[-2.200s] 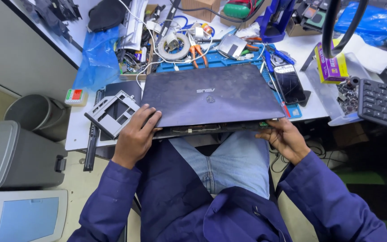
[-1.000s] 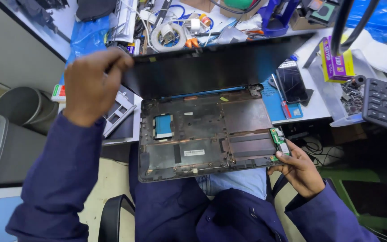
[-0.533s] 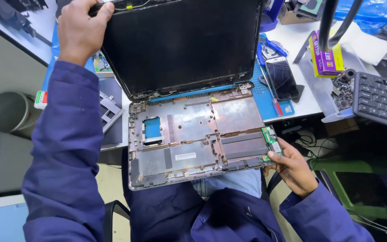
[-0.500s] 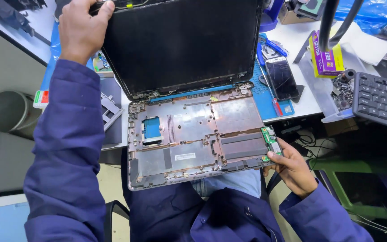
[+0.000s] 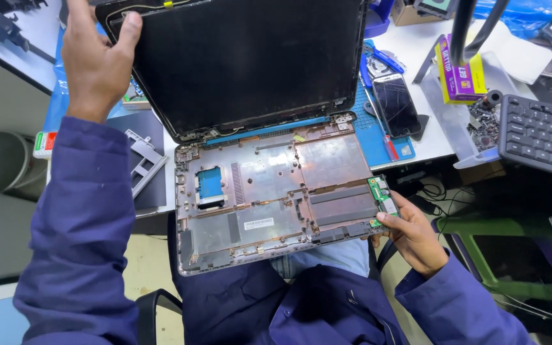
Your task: The person is disassembling a laptop by opening the outer shell and using a screwdriver to remove internal screws from the chassis.
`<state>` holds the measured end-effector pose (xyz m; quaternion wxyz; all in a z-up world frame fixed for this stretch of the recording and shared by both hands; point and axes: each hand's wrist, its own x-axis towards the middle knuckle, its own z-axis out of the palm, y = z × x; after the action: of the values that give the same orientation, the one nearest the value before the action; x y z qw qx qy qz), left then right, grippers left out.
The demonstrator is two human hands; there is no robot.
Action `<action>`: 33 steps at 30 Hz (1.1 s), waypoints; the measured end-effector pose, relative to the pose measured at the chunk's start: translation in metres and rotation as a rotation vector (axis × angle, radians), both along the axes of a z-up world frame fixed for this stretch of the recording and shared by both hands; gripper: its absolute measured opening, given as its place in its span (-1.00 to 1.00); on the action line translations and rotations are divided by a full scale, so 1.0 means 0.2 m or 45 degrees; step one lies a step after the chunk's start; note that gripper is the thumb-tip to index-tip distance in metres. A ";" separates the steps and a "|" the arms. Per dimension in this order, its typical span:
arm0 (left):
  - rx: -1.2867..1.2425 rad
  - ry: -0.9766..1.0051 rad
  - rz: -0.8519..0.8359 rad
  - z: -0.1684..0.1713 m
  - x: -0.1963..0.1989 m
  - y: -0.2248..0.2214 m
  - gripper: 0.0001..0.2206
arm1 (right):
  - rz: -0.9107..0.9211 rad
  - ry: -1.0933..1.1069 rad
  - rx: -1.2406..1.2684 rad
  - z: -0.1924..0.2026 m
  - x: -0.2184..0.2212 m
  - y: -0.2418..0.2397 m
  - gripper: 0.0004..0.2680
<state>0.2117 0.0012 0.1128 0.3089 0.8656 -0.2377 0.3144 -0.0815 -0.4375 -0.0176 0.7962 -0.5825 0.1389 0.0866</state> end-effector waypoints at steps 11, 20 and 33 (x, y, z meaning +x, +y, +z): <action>-1.160 0.763 0.057 -0.35 0.00 -0.01 -0.83 | -0.058 -0.156 -0.107 -0.10 0.00 -0.04 -0.48; -1.187 0.199 -0.115 -0.41 0.01 -0.13 -0.70 | -0.063 -0.035 -0.535 0.01 0.07 -0.01 -0.46; -1.512 0.094 0.023 -0.42 -0.06 -0.23 -0.60 | 0.062 -0.535 -1.937 -0.07 1.04 -0.38 -0.82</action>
<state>0.1994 -0.0445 0.0292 0.7456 0.5570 -0.0029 0.3657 0.1260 -0.5131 -0.0315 0.1865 -0.9742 -0.0062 -0.1267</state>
